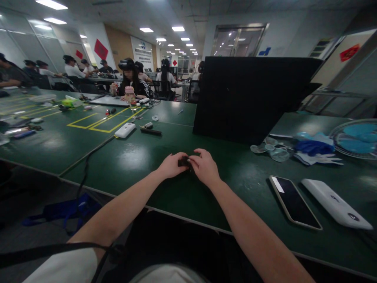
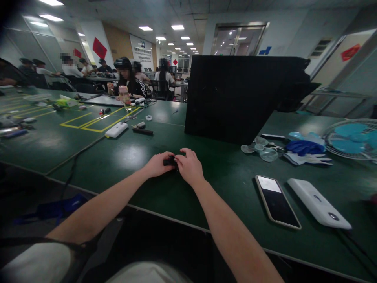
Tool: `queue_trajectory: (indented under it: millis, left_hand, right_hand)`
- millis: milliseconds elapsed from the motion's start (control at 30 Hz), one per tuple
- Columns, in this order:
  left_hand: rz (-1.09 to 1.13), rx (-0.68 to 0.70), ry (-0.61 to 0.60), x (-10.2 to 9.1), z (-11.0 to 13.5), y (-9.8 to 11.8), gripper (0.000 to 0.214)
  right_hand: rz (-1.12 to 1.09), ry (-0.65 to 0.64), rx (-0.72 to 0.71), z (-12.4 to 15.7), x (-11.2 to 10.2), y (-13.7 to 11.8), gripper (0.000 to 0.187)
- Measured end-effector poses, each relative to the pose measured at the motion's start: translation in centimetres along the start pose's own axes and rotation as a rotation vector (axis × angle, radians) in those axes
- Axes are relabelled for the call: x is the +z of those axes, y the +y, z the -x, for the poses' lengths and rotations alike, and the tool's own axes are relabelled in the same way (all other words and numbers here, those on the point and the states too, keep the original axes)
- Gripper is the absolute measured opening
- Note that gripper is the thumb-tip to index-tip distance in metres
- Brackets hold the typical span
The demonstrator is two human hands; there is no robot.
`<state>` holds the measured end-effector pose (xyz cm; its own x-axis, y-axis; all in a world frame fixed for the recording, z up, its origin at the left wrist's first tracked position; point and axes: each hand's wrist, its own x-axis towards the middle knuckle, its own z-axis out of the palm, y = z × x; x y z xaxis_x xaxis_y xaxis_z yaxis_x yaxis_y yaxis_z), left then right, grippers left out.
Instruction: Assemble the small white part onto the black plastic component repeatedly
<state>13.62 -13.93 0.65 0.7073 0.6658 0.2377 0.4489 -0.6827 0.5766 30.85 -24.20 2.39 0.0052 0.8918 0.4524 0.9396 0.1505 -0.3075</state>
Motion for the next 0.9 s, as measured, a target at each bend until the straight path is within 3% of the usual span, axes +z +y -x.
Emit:
queue_trajectory:
  millis: [333, 567, 633, 800, 900]
  left_hand:
    - [0.024, -0.001, -0.02, -0.1, 0.1, 0.3, 0.047]
    - [-0.002, -0.047, 0.04, 0.0, 0.0, -0.1, 0.045]
    - [-0.03, -0.094, 0.091, 0.1, -0.1, -0.4, 0.044]
    - [-0.092, -0.139, 0.157, 0.4, -0.3, -1.1, 0.043]
    - [-0.099, -0.133, 0.144, 0.4, -0.3, -1.1, 0.042]
  right_hand:
    - [-0.005, 0.025, 0.025, -0.3, 0.1, 0.0, 0.028]
    - [-0.009, 0.18, 0.136, -0.3, -0.9, 2.4, 0.03]
    - [-0.005, 0.117, 0.127, -0.2, -1.1, 3.4, 0.037]
    - [0.017, -0.245, 0.072, 0.0, -0.3, 3.9, 0.038]
    - [0.073, -0.244, 0.108, -0.1, 0.0, 3.3, 0.027]
